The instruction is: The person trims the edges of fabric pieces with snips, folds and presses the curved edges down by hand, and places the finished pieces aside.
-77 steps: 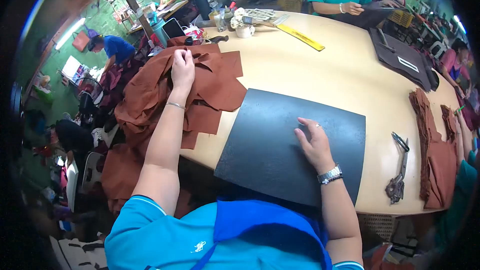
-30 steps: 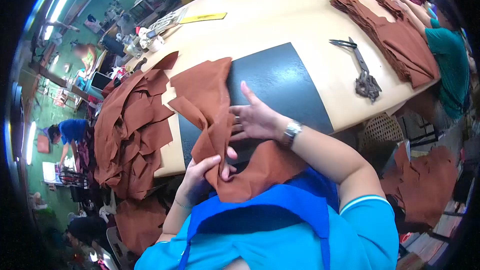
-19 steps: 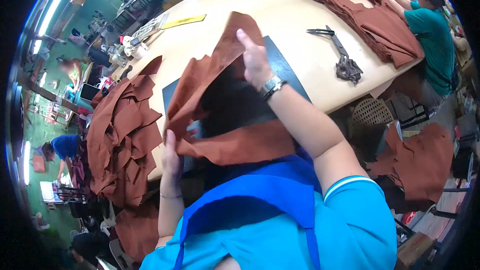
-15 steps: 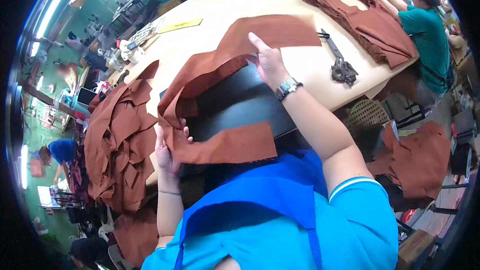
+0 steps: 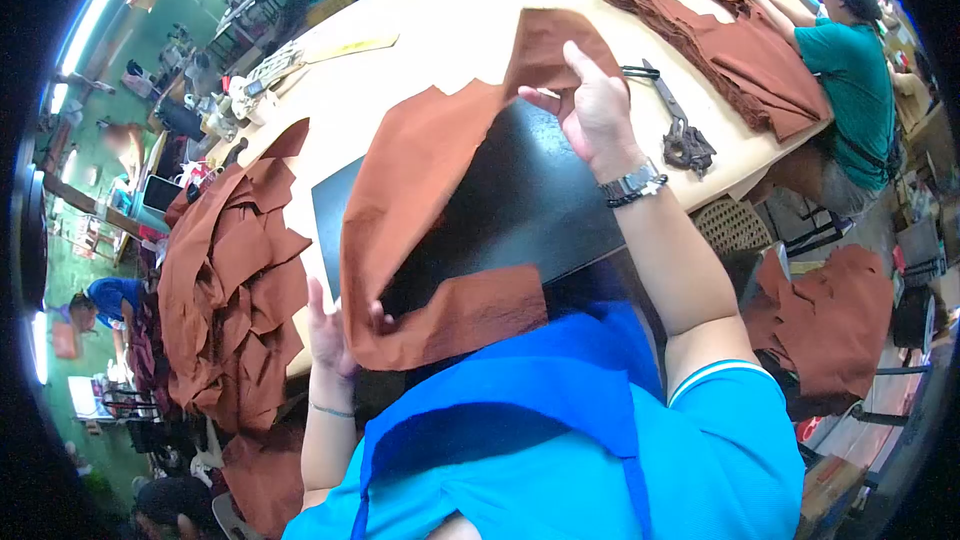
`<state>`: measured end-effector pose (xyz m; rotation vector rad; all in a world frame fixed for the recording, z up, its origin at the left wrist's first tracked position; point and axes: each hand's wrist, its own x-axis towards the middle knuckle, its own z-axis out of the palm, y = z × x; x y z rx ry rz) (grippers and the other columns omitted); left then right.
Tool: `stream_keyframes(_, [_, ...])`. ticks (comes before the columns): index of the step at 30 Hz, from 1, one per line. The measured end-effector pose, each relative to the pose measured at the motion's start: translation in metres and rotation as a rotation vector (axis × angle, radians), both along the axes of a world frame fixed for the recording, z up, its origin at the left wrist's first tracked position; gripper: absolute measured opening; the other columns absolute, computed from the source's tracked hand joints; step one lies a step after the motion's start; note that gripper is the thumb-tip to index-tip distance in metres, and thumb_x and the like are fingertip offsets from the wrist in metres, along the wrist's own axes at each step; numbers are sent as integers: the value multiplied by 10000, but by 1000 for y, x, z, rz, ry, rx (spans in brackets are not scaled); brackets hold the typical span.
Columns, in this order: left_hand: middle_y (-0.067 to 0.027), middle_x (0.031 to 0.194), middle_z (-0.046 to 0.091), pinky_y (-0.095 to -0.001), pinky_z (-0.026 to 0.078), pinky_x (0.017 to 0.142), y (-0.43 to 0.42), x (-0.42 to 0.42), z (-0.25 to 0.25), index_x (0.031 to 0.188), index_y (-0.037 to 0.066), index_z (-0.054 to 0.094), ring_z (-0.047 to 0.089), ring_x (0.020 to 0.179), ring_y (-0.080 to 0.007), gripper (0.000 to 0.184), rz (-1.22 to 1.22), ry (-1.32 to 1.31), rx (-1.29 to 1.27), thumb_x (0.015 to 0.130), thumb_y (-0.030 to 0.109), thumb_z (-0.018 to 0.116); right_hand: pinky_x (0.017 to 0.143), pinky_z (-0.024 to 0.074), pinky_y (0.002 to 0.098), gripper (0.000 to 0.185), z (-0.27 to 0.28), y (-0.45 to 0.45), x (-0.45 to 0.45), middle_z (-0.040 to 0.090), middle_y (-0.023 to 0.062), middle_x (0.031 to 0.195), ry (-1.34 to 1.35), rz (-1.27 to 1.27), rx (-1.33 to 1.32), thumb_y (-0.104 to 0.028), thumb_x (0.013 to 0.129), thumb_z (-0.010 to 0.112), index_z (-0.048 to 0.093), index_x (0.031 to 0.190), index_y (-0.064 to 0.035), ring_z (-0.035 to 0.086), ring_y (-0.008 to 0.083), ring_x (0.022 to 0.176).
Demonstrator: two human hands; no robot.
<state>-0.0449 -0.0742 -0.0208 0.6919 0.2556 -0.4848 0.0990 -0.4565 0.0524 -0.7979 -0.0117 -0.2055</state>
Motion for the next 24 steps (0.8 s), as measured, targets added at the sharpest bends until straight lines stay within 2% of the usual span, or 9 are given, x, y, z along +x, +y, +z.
stream_keyframes(5, [-93, 1067, 635, -300, 558, 726, -19, -24, 33, 1321, 8, 479, 666, 802, -157, 551, -401, -168, 613, 856, 211, 692, 857, 608, 529, 262, 54, -7, -21, 665, 76, 1157, -320, 122, -43, -207, 1058, 435, 571, 1242, -78, 679, 191, 1020])
stream_keyframes(7, [-123, 1132, 646, -305, 553, 821, -7, -22, 29, 1360, -18, 474, 673, 909, -182, 602, -408, -66, 509, 835, 201, 672, 911, 589, 524, 328, 86, -2, -31, 631, 118, 1247, -293, -108, -211, -242, 1070, 398, 525, 1309, -56, 639, 243, 1129])
stream_keyframes(9, [-160, 1137, 665, -331, 567, 855, 9, -18, 12, 1387, -36, 451, 684, 973, -221, 626, -381, -28, 344, 840, 198, 647, 897, 612, 425, 287, 80, -30, -6, 654, 120, 1245, -499, 72, -114, -200, 1052, 454, 552, 1274, -48, 673, 229, 1089])
stream_keyframes(11, [-170, 1154, 673, -420, 541, 940, -1, -14, 21, 1321, -61, 523, 684, 1002, -274, 525, -49, 32, 310, 852, 166, 593, 877, 579, 458, 315, 100, -1, 11, 654, 149, 1185, -237, -123, -77, -196, 1035, 456, 560, 1281, -29, 633, 286, 1094])
stream_keyframes(15, [-138, 1162, 676, -385, 528, 962, 34, 59, 20, 1202, -20, 610, 663, 1034, -272, 362, 223, -78, 132, 871, 118, 564, 868, 591, 449, 333, 105, 35, 113, 660, 173, 1122, 106, 58, 160, -198, 1074, 322, 561, 1199, -3, 650, 286, 1043])
stream_keyframes(17, [-135, 1183, 672, -427, 528, 975, 87, 108, 10, 1265, 37, 601, 660, 1058, -290, 382, 487, -173, 279, 897, 114, 531, 883, 591, 469, 361, 123, 41, 140, 641, 171, 1145, -147, 324, 60, -233, 1084, 291, 524, 1236, -5, 645, 298, 1037])
stream_keyframes(21, [-105, 1431, 508, -503, 449, 1087, 18, 70, 115, 1449, 204, 458, 566, 1245, -297, 492, 745, -418, 221, 959, 154, 466, 838, 608, 407, 387, 168, 20, 121, 625, 144, 1178, -180, 332, 118, -303, 1084, 314, 542, 1220, -21, 643, 280, 1025])
stream_keyframes(23, [-102, 1472, 461, -486, 414, 1117, 4, 66, 93, 1471, 148, 418, 476, 1334, -285, 486, 788, -390, 360, 988, 148, 472, 839, 588, 383, 347, 143, -7, 112, 620, 126, 1187, -239, 349, -9, -297, 1076, 368, 545, 1210, -30, 631, 272, 1034])
stream_keyframes(24, [-104, 1453, 480, -462, 425, 1105, 3, 64, 73, 1464, 113, 420, 497, 1312, -274, 489, 687, -349, 375, 983, 139, 505, 980, 554, 517, 379, 98, -33, 152, 577, 158, 1325, -314, 366, -129, -270, 1079, 367, 473, 1362, -41, 586, 296, 1211])
